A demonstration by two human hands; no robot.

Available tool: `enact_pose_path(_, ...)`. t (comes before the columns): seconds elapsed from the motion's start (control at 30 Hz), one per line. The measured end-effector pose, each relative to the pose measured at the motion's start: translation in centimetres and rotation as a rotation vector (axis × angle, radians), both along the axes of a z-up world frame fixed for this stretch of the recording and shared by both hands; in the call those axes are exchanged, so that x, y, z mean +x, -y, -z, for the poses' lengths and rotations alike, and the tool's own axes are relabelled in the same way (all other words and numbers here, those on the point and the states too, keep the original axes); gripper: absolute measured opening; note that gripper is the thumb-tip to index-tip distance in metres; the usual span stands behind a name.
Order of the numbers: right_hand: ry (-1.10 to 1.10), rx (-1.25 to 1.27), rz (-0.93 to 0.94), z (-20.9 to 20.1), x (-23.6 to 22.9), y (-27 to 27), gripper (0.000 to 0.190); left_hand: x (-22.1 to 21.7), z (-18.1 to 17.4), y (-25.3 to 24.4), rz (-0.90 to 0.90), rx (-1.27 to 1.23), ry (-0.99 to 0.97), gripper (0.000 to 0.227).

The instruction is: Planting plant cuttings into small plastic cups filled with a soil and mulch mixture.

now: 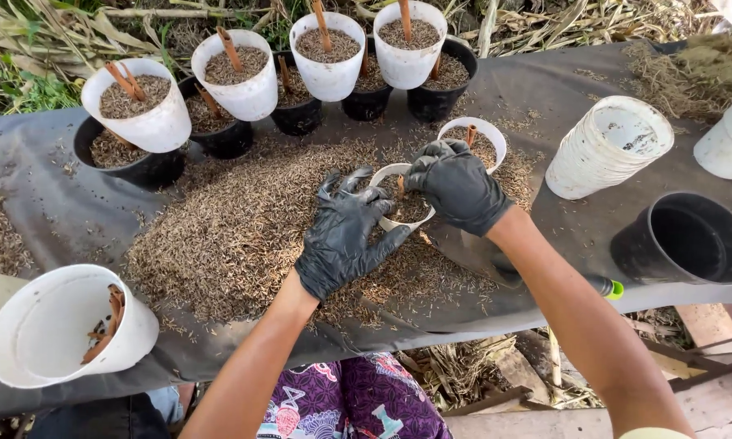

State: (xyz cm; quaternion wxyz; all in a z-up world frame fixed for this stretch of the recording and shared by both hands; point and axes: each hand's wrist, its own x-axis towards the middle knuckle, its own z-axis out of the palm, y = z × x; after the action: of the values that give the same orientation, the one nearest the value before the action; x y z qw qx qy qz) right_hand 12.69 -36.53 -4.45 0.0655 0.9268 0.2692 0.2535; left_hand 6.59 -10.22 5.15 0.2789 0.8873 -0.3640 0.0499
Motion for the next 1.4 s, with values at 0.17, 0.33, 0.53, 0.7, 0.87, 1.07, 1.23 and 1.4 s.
enact_pose_path(0.17, -0.05, 0.001, 0.008, -2.1, -1.7, 0.2, 0.019, 0.6, 1.6, 0.4, 0.04, -0.09, 0.139, 0.053)
enact_pose_path(0.33, -0.267, 0.146, -0.079, -5.7, -3.2, -0.6, 0.018, 1.4, 4.5, 0.8, 0.095, -0.21, 0.35, 0.048)
enact_pose_path(0.53, -0.395, -0.11, 0.001, -7.2, -5.5, -2.0, 0.027, 4.3, 8.5, -1.5, 0.215, -0.165, 0.242, 0.044)
enact_pose_path(0.7, -0.355, -0.033, -0.008, -7.4, -5.9, -2.4, 0.048, 3.4, 5.3, 0.3, 0.156, 0.116, 0.27, 0.059)
enact_pose_path(0.87, -0.375, 0.229, -0.088, -6.7, -6.4, -2.9, 0.066, 2.1, 1.6, 0.1, 0.148, 0.145, 0.233, 0.052)
enact_pose_path(1.07, -0.35, 0.22, -0.118, -5.8, -6.4, -2.6, 0.076, 2.7, 4.2, -1.0, 0.139, 0.167, 0.341, 0.042)
enact_pose_path(1.23, -0.384, 0.275, -0.087, -6.4, -6.5, -2.9, 0.079, 6.1, 12.4, 1.4, 0.117, 0.022, 0.214, 0.04)
enact_pose_path(1.4, -0.262, 0.151, -0.063, -6.0, -5.7, -1.9, 0.077, 2.3, -0.4, -1.0, 0.119, 0.202, 0.253, 0.057)
